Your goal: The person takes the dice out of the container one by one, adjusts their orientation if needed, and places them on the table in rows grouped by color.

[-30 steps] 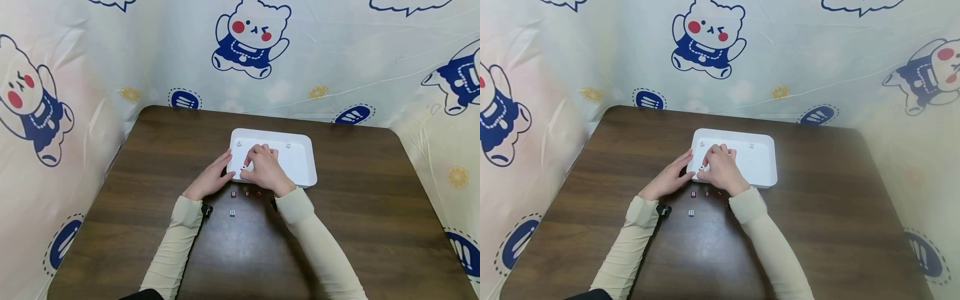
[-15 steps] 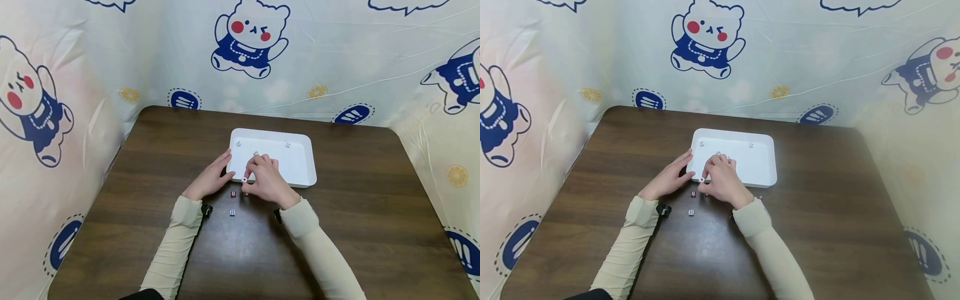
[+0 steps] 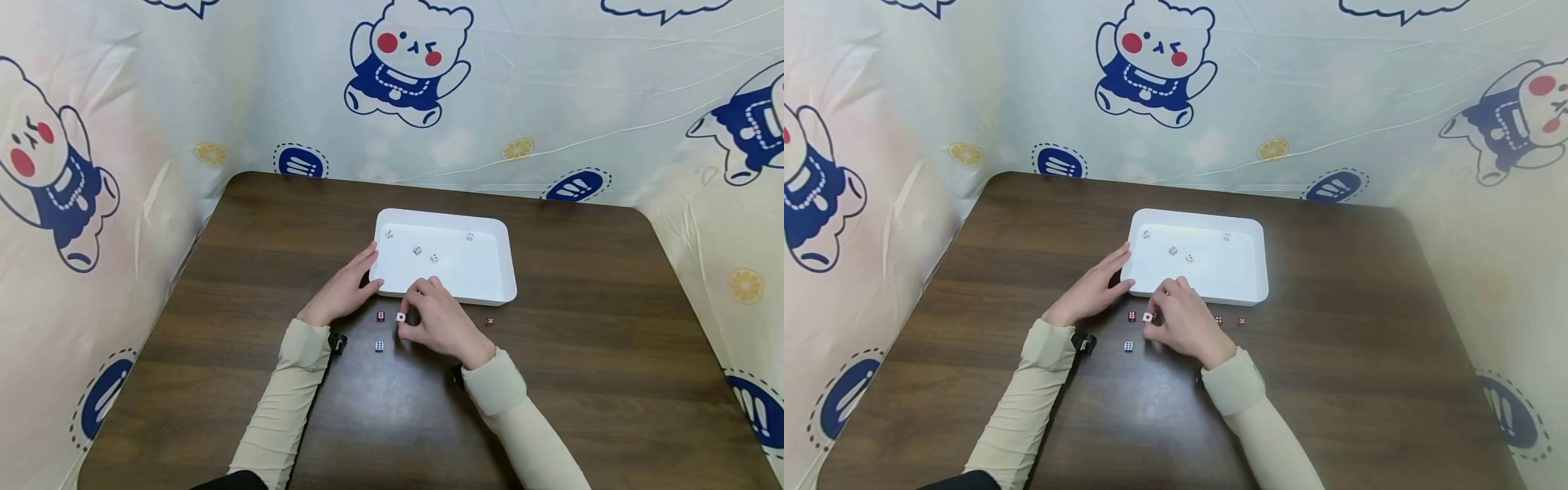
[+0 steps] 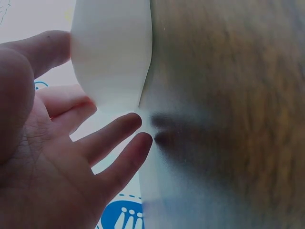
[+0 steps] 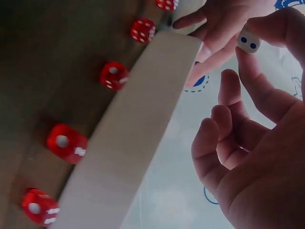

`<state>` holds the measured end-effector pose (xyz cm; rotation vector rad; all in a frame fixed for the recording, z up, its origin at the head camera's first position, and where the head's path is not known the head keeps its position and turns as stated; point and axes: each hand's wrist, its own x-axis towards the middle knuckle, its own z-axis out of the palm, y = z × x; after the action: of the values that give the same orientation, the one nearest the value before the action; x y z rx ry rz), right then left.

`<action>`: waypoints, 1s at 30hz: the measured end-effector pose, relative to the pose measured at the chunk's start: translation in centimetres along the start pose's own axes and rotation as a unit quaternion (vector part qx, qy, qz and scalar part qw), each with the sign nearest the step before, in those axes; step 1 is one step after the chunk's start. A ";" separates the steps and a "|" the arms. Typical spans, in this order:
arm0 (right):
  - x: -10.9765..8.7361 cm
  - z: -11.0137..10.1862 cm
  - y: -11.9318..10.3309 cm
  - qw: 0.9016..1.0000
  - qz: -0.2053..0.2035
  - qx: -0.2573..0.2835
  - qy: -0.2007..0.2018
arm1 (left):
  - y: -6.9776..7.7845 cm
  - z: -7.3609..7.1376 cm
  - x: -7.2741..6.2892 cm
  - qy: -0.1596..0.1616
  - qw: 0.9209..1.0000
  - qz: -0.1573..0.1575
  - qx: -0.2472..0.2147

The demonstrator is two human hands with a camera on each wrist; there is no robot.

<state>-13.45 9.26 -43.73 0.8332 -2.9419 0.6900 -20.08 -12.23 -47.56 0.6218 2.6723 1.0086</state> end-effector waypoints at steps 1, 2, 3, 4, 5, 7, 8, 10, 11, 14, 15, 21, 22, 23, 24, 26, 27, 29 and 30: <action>-0.2 0.2 0.0 1.000 0.001 -0.001 -0.003 | 0.0 0.0 0.0 -0.001 1.000 -0.003 0.000; -0.4 0.3 0.1 1.000 0.000 -0.003 -0.005 | 0.0 0.0 0.0 -0.001 1.000 -0.005 0.000; -0.6 0.5 0.1 1.000 0.001 -0.004 -0.007 | 0.0 0.0 0.0 -0.002 1.000 -0.008 0.001; -0.8 0.6 0.2 1.000 0.001 -0.004 -0.009 | 0.0 0.0 0.0 -0.003 1.000 -0.010 0.000; -0.9 0.8 0.2 1.000 0.004 -0.004 -0.012 | 0.0 0.0 0.0 -0.004 1.000 -0.012 0.000; -1.3 1.1 0.3 1.000 0.009 -0.003 -0.018 | 0.0 0.0 0.0 -0.004 1.000 -0.012 0.001; -1.4 1.2 0.3 1.000 0.011 -0.002 -0.020 | 0.0 0.0 0.0 -0.005 1.000 -0.012 0.001; -1.7 1.5 0.4 1.000 0.016 0.001 -0.026 | 0.1 0.0 0.0 -0.005 1.000 -0.010 0.002; -1.8 1.6 0.4 0.999 0.018 0.002 -0.030 | 0.1 0.0 0.0 -0.005 1.000 -0.011 0.002; -2.1 1.8 0.4 0.999 0.018 0.007 -0.034 | 0.2 -0.1 -0.1 -0.006 1.000 -0.013 0.001; -2.2 1.9 0.4 0.999 0.017 0.006 -0.035 | 0.3 -0.1 -0.1 -0.007 1.000 -0.013 0.000; -2.4 2.4 0.3 0.999 0.001 -0.023 -0.037 | 0.3 -0.1 0.0 -0.009 1.000 -0.018 0.002; -2.4 2.4 0.3 0.999 -0.001 -0.029 -0.038 | 0.3 -0.1 0.0 -0.009 1.000 -0.018 0.002; -2.5 2.5 0.3 0.999 -0.002 -0.033 -0.041 | 0.2 -0.1 0.0 -0.010 1.000 -0.019 0.003; -2.5 2.6 0.3 0.998 -0.001 -0.035 -0.043 | 0.2 -0.1 0.0 -0.010 1.000 -0.019 0.003; -2.5 2.8 0.2 0.998 0.001 -0.041 -0.050 | 0.2 -0.1 0.0 -0.009 1.000 -0.018 0.004; -2.5 2.9 0.2 0.998 0.002 -0.042 -0.051 | 0.2 0.0 0.0 -0.009 1.000 -0.017 0.004; -2.5 3.0 0.2 0.997 0.004 -0.044 -0.056 | 0.1 0.0 0.0 -0.008 1.000 -0.016 0.004; -2.5 3.1 0.2 0.997 0.005 -0.046 -0.058 | 0.1 0.0 0.0 -0.008 1.000 -0.017 0.004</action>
<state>-11.07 9.40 -46.92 0.8805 -3.0539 0.5200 -20.06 -12.14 -47.47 0.5828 2.6653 0.9806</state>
